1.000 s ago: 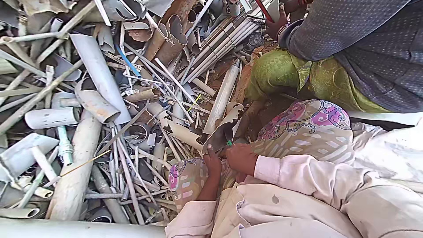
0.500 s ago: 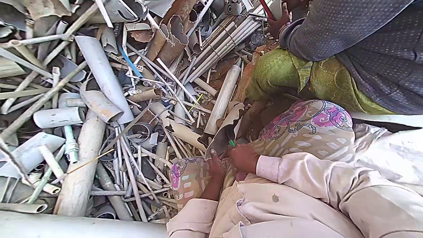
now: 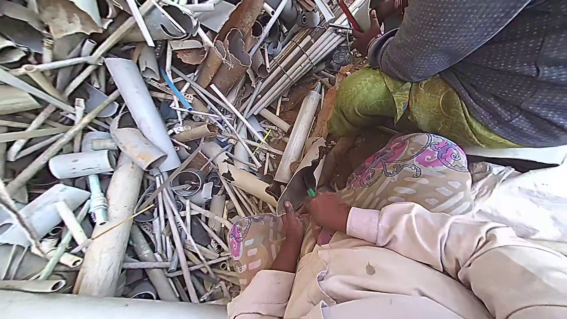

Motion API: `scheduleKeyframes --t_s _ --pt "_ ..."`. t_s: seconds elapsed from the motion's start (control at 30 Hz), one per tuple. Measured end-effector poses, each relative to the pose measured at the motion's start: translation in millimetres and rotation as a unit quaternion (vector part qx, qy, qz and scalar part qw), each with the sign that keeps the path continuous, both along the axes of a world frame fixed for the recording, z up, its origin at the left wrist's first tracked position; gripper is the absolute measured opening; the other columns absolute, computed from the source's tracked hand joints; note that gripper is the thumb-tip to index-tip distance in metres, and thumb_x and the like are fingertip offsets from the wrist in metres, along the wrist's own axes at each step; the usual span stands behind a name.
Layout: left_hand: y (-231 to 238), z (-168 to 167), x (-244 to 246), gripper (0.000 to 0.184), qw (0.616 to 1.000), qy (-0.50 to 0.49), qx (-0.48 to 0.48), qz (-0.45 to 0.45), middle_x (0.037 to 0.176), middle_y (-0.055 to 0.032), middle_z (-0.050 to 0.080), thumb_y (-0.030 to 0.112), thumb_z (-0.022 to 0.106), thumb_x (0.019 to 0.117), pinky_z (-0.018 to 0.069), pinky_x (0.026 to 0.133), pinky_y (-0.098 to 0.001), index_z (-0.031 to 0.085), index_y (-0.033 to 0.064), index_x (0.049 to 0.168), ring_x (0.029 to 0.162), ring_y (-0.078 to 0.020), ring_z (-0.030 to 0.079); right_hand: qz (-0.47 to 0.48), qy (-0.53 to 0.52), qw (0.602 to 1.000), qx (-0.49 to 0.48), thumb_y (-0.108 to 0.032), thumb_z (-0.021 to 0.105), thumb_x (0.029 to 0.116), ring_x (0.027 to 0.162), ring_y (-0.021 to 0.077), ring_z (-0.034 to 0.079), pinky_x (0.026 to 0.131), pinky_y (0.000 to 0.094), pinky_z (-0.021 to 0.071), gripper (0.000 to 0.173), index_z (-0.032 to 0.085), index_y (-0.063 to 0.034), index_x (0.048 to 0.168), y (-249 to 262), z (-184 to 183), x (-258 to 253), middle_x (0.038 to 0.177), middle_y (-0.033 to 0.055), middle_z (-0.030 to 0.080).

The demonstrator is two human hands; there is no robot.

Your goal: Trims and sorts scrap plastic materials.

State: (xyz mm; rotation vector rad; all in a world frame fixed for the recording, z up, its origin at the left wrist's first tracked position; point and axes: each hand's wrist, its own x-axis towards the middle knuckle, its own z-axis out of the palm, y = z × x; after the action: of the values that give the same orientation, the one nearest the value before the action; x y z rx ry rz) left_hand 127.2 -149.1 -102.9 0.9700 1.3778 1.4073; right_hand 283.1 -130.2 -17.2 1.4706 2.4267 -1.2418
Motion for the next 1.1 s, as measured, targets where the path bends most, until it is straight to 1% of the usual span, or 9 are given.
scheduleKeyframes --t_s 0.17,0.33,0.43,0.53,0.67,0.87,0.93,1.03,1.1 --pt "9 15 -9 0.050 0.991 -0.100 -0.008 0.083 0.128 -0.0132 0.051 0.032 0.016 0.1121 0.0594 0.086 -0.0393 0.023 -0.0015 0.148 0.105 -0.0169 0.065 0.093 0.043 0.994 0.048 -0.020 0.041 0.1107 0.108 0.0483 0.065 0.084 0.0629 0.0507 0.036 0.062 0.0057 0.123 -41 67 20 0.110 0.0296 0.066" --pt "21 6 -17 0.052 0.976 -0.171 -0.003 0.134 0.125 -0.0201 0.057 0.038 0.017 0.1126 0.0607 0.080 -0.0481 0.031 0.0003 0.146 0.100 -0.0295 0.069 0.075 -0.013 0.996 0.047 -0.010 0.052 0.1037 0.112 0.0476 0.064 0.086 0.0612 0.0524 0.031 0.058 0.0068 0.129 -21 36 -6 0.115 0.0304 0.064" --pt "13 5 -9 0.047 0.979 -0.170 -0.003 0.115 0.124 -0.0185 0.057 0.032 0.020 0.1131 0.0609 0.080 -0.0452 0.029 0.0000 0.146 0.097 -0.0258 0.069 0.057 -0.037 0.997 0.034 -0.006 0.057 0.0994 0.111 0.0486 0.064 0.085 0.0630 0.0519 0.030 0.059 0.0088 0.125 -11 14 -17 0.115 0.0314 0.064" --pt "8 15 -3 0.049 0.983 -0.161 -0.025 0.088 0.129 -0.0161 0.053 0.032 0.018 0.1130 0.0578 0.088 -0.0363 0.027 -0.0015 0.148 0.105 -0.0179 0.065 0.078 -0.023 0.996 0.034 -0.014 0.049 0.1066 0.109 0.0487 0.065 0.084 0.0621 0.0522 0.029 0.061 0.0076 0.122 -29 54 -9 0.111 0.0307 0.065" --pt "14 14 -12 0.052 0.978 -0.180 -0.013 0.103 0.131 -0.0185 0.051 0.036 0.016 0.1122 0.0585 0.087 -0.0412 0.025 -0.0004 0.148 0.106 -0.0238 0.065 0.109 0.009 0.991 0.070 -0.018 0.043 0.1094 0.102 0.0466 0.067 0.079 0.0601 0.0533 0.031 0.061 0.0045 0.121 -46 82 -1 0.103 0.0271 0.066" --pt "12 17 -10 0.055 0.973 -0.207 -0.022 0.098 0.133 -0.0187 0.052 0.040 0.016 0.1121 0.0576 0.088 -0.0449 0.027 0.0011 0.149 0.110 -0.0250 0.064 0.039 -0.039 0.998 0.044 -0.014 0.050 0.1054 0.113 0.0475 0.064 0.088 0.0627 0.0513 0.029 0.063 0.0047 0.124 -10 32 -28 0.115 0.0296 0.066" --pt "12 22 -8 0.054 0.974 -0.205 -0.029 0.093 0.129 -0.0168 0.054 0.039 0.016 0.1125 0.0577 0.089 -0.0403 0.028 -0.0001 0.148 0.106 -0.0211 0.065 0.036 -0.018 0.998 0.055 -0.017 0.047 0.1073 0.112 0.0472 0.064 0.089 0.0618 0.0508 0.032 0.063 0.0055 0.123 -18 44 -25 0.113 0.0297 0.066" --pt "11 27 -13 0.049 0.970 -0.211 -0.021 0.116 0.122 -0.0124 0.056 0.037 0.017 0.1125 0.0572 0.085 -0.0361 0.030 0.0019 0.145 0.099 -0.0174 0.065 0.080 0.031 0.993 0.086 -0.017 0.043 0.1092 0.102 0.0476 0.067 0.081 0.0612 0.0523 0.031 0.063 0.0048 0.118 -46 76 -18 0.103 0.0287 0.067" --pt "15 22 -22 0.054 0.967 -0.225 -0.015 0.121 0.128 -0.0176 0.054 0.040 0.016 0.1121 0.0576 0.085 -0.0401 0.027 0.0015 0.149 0.102 -0.0227 0.065 0.089 0.039 0.991 0.097 -0.018 0.041 0.1099 0.102 0.0471 0.068 0.080 0.0606 0.0529 0.033 0.063 0.0032 0.122 -49 79 -21 0.105 0.0280 0.067"
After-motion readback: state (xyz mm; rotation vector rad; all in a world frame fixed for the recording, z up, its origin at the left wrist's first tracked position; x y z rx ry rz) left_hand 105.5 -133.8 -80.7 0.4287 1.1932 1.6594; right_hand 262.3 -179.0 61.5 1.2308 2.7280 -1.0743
